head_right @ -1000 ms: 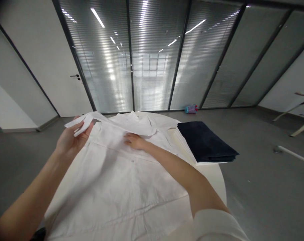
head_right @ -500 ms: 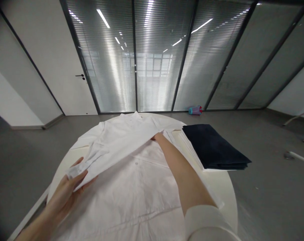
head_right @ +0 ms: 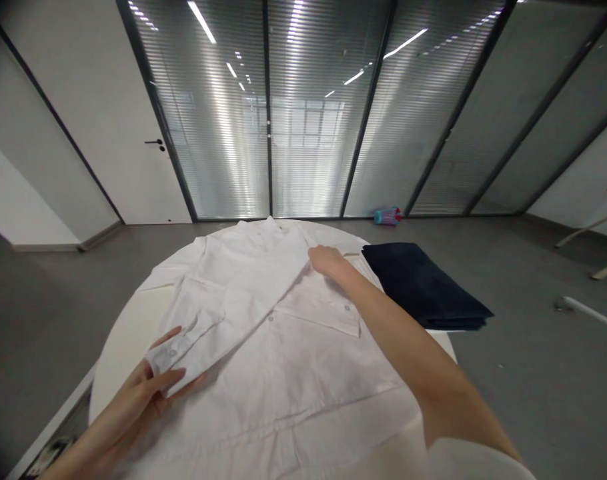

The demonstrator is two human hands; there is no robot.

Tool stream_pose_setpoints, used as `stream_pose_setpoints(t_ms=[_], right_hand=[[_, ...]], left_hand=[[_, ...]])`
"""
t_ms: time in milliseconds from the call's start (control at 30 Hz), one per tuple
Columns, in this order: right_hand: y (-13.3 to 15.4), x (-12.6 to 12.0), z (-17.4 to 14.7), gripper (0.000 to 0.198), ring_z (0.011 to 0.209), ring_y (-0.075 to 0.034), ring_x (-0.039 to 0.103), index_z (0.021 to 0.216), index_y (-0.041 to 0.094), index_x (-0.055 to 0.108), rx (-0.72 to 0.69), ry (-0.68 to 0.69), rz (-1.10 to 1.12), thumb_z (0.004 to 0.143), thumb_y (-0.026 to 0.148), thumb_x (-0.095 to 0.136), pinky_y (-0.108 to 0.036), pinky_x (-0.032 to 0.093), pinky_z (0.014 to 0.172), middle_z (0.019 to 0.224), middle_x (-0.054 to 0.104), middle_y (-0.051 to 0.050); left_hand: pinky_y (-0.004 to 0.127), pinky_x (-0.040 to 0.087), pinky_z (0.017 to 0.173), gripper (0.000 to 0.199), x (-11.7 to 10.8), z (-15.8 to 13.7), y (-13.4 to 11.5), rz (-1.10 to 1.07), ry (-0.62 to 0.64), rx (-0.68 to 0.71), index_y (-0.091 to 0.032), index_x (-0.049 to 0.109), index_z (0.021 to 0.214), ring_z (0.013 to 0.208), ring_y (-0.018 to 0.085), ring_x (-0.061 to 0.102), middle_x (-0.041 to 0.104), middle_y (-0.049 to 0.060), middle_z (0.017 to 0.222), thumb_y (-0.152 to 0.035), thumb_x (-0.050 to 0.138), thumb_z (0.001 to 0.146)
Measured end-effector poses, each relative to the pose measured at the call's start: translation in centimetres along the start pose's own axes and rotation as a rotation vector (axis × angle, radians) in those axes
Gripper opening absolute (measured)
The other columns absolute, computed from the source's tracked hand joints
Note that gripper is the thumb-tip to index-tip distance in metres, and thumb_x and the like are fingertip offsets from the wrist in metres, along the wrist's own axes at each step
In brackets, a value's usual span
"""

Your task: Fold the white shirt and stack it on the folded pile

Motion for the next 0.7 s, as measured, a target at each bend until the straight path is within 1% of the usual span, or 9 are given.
stream_pose_setpoints(t_ms=[100, 200, 300, 367, 433, 500, 567, 633, 700], right_hand=[[-0.5, -0.2, 1.1, 0.041, 0.13, -0.034, 0.054, 0.134, 0.014, 0.061, -0.013, -0.031, -0.005, 0.1, 0.031, 0.048, -0.045, 0.04, 0.107, 0.138, 0.057, -0.025], [0.2, 1.4, 2.7, 0.053, 0.146, -0.029, 0.034, 0.152, 0.02, 0.042, -0.074, -0.035, 0.006, 0.105, 0.042, 0.035, -0.043, 0.029, 0.117, 0.159, 0.036, -0.016], [0.2, 4.1, 3.8, 0.06, 0.15, -0.03, 0.026, 0.157, 0.024, 0.034, -0.097, 0.012, 0.023, 0.104, 0.052, 0.032, -0.048, 0.024, 0.119, 0.165, 0.025, -0.012], [-0.3, 5.7, 4.2, 0.06, 0.149, -0.031, 0.027, 0.157, 0.025, 0.033, -0.091, 0.034, 0.036, 0.104, 0.053, 0.029, -0.051, 0.023, 0.119, 0.165, 0.025, -0.011], [-0.9, 6.8, 4.5, 0.06, 0.15, -0.031, 0.025, 0.158, 0.026, 0.031, -0.086, 0.028, 0.048, 0.105, 0.053, 0.027, -0.051, 0.02, 0.119, 0.166, 0.022, -0.01], [-1.4, 7.4, 4.7, 0.061, 0.151, -0.032, 0.022, 0.159, 0.026, 0.029, -0.082, 0.01, 0.055, 0.104, 0.053, 0.025, -0.051, 0.017, 0.12, 0.166, 0.02, -0.009], [-1.5, 7.7, 4.9, 0.061, 0.151, -0.031, 0.021, 0.159, 0.027, 0.029, -0.077, -0.002, 0.058, 0.104, 0.055, 0.024, -0.051, 0.016, 0.121, 0.167, 0.019, -0.008], [-1.5, 7.9, 5.0, 0.062, 0.151, -0.031, 0.021, 0.159, 0.027, 0.029, -0.073, -0.004, 0.057, 0.103, 0.056, 0.024, -0.051, 0.016, 0.121, 0.167, 0.019, -0.007], [-1.4, 8.0, 5.0, 0.063, 0.151, -0.03, 0.021, 0.159, 0.027, 0.029, -0.07, -0.003, 0.055, 0.103, 0.057, 0.023, -0.051, 0.016, 0.121, 0.167, 0.02, -0.007]], left_hand=[[0.037, 0.065, 0.077, 0.084, 0.2, 0.3, 0.1, -0.001, -0.013, 0.007, -0.037, 0.053, 0.135, 0.109, 0.026, 0.069, 0.054, 0.004, 0.145, -0.003, 0.077, 0.063], [0.032, 0.064, 0.073, 0.091, -0.3, 0.3, 0.1, 0.06, -0.008, 0.019, -0.04, 0.049, 0.139, 0.103, 0.023, 0.07, 0.057, 0.003, 0.14, -0.005, 0.079, 0.06], [0.028, 0.062, 0.066, 0.073, -2.1, 0.0, -0.8, 0.301, 0.042, 0.063, -0.035, 0.059, 0.133, 0.093, 0.023, 0.071, 0.064, 0.005, 0.122, -0.02, 0.08, 0.065], [0.027, 0.061, 0.071, 0.049, -3.3, -0.4, -2.8, 0.507, 0.004, 0.235, -0.03, 0.073, 0.114, 0.105, 0.027, 0.068, 0.061, 0.007, 0.122, -0.033, 0.082, 0.066], [0.027, 0.06, 0.082, 0.035, -3.3, -0.8, -5.7, 0.695, -0.074, 0.528, -0.028, 0.078, 0.098, 0.125, 0.032, 0.056, 0.057, 0.008, 0.13, -0.041, 0.083, 0.065], [0.031, 0.058, 0.091, 0.032, -1.3, -0.7, -7.7, 0.88, -0.057, 0.778, -0.03, 0.078, 0.101, 0.133, 0.032, 0.05, 0.056, 0.008, 0.135, -0.044, 0.08, 0.072], [0.037, 0.054, 0.1, 0.031, 2.4, 0.7, -7.9, 1.06, 0.109, 0.912, -0.03, 0.073, 0.115, 0.13, 0.03, 0.054, 0.059, 0.008, 0.136, -0.042, 0.068, 0.086], [0.043, 0.045, 0.111, 0.035, 6.2, 3.1, -6.4, 1.238, 0.344, 0.985, -0.029, 0.067, 0.126, 0.133, 0.028, 0.053, 0.059, 0.008, 0.14, -0.041, 0.055, 0.097], [0.049, 0.032, 0.12, 0.047, 8.8, 5.8, -4.0, 1.471, 0.52, 1.024, -0.029, 0.056, 0.142, 0.145, 0.029, 0.039, 0.048, 0.007, 0.152, -0.048, 0.048, 0.099]])
Point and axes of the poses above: each hand's wrist, its own z-axis towards the middle knuckle, its own x-axis out of the palm, y = z × x, the point moved 4 cm from there along z, towards the middle knuckle
